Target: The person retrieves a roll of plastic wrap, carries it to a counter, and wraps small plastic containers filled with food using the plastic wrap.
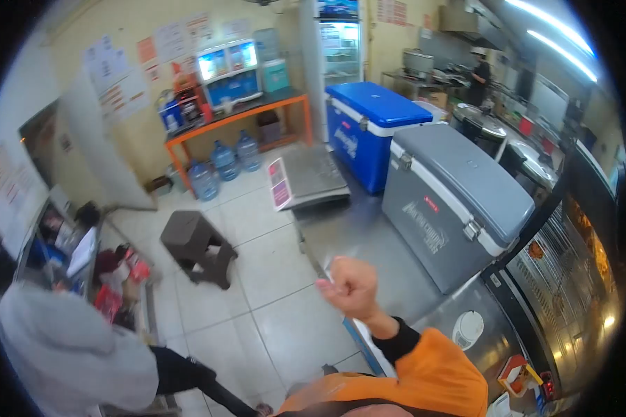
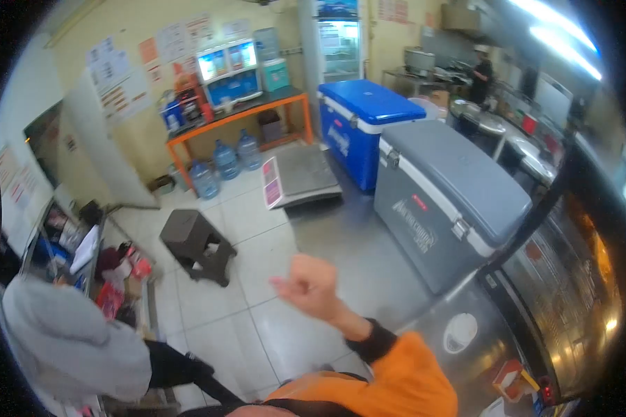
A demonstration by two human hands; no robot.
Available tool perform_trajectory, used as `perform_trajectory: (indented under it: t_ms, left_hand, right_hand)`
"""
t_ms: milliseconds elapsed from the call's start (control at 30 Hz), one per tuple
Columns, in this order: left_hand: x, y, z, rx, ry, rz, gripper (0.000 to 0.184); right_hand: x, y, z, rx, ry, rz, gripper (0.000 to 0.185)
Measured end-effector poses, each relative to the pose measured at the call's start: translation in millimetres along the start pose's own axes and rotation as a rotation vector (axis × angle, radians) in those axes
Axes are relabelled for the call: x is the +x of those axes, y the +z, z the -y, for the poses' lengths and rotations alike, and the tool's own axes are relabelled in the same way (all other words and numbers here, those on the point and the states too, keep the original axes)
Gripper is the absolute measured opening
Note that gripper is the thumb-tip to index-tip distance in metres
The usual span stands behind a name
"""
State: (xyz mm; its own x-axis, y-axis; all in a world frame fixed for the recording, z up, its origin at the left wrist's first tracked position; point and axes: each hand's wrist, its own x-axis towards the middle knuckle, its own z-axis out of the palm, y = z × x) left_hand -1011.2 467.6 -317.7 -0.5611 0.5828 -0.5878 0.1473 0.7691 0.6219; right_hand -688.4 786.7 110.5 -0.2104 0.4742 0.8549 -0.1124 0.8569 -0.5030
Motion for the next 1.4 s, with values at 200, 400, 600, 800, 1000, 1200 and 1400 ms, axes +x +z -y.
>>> perform_trajectory:
  t_ms: [200,400,600,800,1000,1200,1400]
  left_hand:
    - [135.8,-62.7,-85.5,-0.040,-0.193,-0.096,0.047]
    - [345.1,-151.5,-250.8,0.053,-0.014,-0.094,0.043]
    - [552.5,-231.5,-552.2,0.622,0.430,0.008,0.039]
    - [752.4,-225.8,-765.5,0.242,0.543,0.147,0.040]
    - [958.7,-162.5,-799.5,0.341,0.256,0.263,0.041]
    - [1079.6,-71.4,-928.8,0.573,0.200,0.427,0.039]
    - [1226.6,24.0,-1115.4,0.767,0.339,0.530,0.038]
  right_hand:
    - [166.7,86.3,-81.6,0.134,-0.637,0.040,0.038]
    - [260.2,180.6,-235.1,-0.032,-0.638,-0.043,0.036]
    - [347.3,220.6,-388.5,-0.318,-0.510,-0.149,0.036]
    - [437.1,260.7,-582.0,-0.407,-0.456,-0.258,0.038]
    - [530.7,250.2,-731.2,-0.408,-0.334,-0.414,0.039]
    - [577.6,201.8,-879.3,-0.666,-0.214,-0.526,0.039]
    - [602.0,159.5,-1025.8,-1.279,0.246,-0.576,0.040]
